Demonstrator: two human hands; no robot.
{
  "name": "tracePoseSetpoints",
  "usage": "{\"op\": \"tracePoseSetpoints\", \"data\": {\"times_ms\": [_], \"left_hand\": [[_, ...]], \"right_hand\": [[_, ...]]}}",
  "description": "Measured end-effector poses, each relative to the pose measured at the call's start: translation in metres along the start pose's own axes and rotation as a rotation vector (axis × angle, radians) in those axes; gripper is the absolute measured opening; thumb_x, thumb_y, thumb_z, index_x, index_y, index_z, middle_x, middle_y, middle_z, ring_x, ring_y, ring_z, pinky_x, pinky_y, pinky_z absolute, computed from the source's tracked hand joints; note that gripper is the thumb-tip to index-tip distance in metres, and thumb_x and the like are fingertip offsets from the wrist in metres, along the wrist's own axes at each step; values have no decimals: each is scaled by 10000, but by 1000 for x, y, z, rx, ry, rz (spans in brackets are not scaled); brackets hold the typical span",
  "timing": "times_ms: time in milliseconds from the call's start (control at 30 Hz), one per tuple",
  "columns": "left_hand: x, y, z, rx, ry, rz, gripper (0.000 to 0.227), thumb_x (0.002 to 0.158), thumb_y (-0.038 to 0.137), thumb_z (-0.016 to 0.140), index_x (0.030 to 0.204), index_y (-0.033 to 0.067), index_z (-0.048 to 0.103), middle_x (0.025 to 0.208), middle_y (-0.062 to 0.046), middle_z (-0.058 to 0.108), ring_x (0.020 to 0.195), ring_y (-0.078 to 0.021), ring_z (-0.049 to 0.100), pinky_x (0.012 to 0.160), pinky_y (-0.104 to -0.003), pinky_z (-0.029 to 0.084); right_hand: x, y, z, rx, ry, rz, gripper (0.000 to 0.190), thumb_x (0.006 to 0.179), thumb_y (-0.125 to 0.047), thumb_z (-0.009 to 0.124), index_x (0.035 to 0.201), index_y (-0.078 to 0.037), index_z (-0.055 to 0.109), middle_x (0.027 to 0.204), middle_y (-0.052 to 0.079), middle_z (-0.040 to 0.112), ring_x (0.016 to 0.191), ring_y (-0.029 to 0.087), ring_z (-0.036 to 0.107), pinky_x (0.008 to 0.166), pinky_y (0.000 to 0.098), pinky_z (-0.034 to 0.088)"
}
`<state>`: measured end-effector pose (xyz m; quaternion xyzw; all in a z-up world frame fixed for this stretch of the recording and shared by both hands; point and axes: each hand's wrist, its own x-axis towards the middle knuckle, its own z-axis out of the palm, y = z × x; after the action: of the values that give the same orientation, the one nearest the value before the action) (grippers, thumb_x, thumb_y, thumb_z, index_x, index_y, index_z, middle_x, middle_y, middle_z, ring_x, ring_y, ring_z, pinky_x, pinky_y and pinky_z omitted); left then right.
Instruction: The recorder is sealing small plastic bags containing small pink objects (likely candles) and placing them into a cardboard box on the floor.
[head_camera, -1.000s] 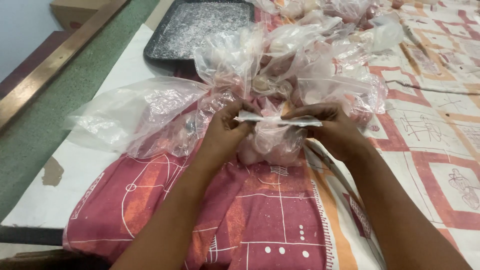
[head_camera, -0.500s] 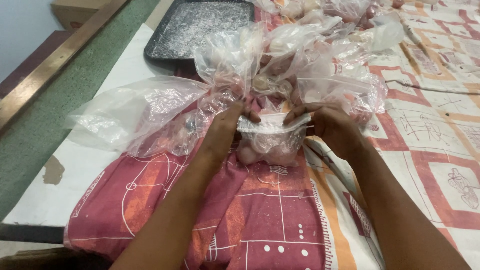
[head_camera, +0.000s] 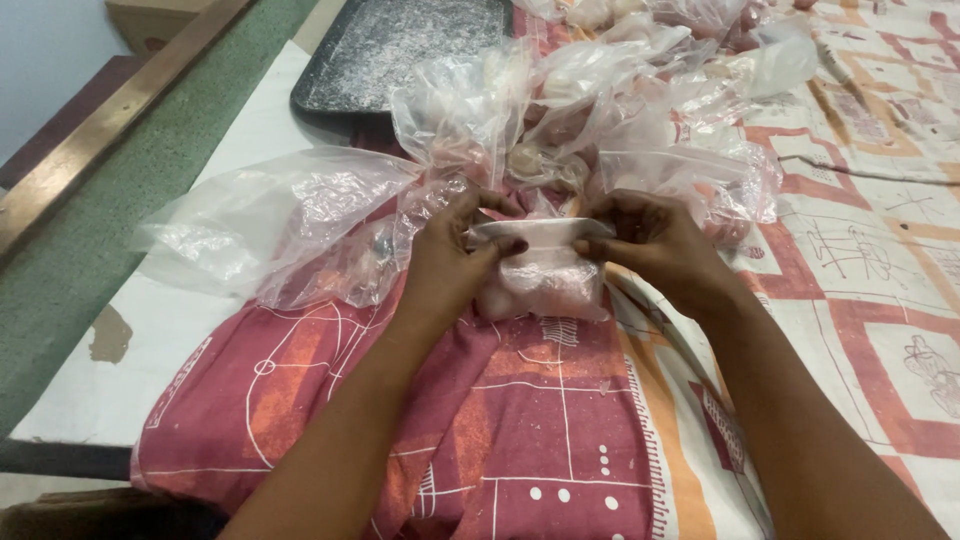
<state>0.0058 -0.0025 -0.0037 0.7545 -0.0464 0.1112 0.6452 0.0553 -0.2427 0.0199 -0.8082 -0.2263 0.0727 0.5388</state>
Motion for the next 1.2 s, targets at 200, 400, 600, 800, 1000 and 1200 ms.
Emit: {"op": "tracePoseSetpoints", "data": {"times_ms": [200,400,600,800,1000,1200], "left_hand": [[2,-5,-2,192,-23,120,201,899,12,684,1061,120,731,1034,-27,793,974,-142,775,816,-299,662],[-3,-4,-3,4,-33,224,201,922,-80,595,1017,44,723,1005,-66,791,996,-149,768,927,-304,632],[-4,-1,-9,-238,57,320,219,942,-133,572,958,48,695,1131,-94,754,1056,-127,746,982,-312,582],[-6,-10,-2,-232,129,424,209,1010,-113,576,1030,60,692,1138,-45,684,958,-93,666,845,-242,581],[-9,10,-7,4,224,411,246,978,-83,605,910,94,761,1147,6,676,835,-79,651,644,-238,568],[-11,15,-12,113,136,526,263,908,-146,561,933,41,744,1175,-38,624,943,-97,706,720,-235,590]], "right_hand": [[5,23,-3,191,-27,-54,208,901,38,691,1108,19,697,1022,53,736,948,123,710,873,287,607],[-3,8,-3,160,-137,27,309,942,-184,658,1226,-67,625,1035,48,678,843,119,668,678,307,589],[-11,-18,7,172,-216,-47,419,875,-266,758,1225,-68,641,1108,16,681,985,115,642,815,262,534],[-3,18,8,382,-202,-68,331,950,-127,808,1212,-27,632,1066,47,624,937,137,566,749,287,460],[-8,-30,16,516,1,-47,417,839,-104,746,1241,-129,641,1107,-4,739,984,81,710,812,237,613],[1,12,2,332,190,-48,166,959,9,703,1105,-21,777,969,93,763,814,135,688,719,302,579]]}}
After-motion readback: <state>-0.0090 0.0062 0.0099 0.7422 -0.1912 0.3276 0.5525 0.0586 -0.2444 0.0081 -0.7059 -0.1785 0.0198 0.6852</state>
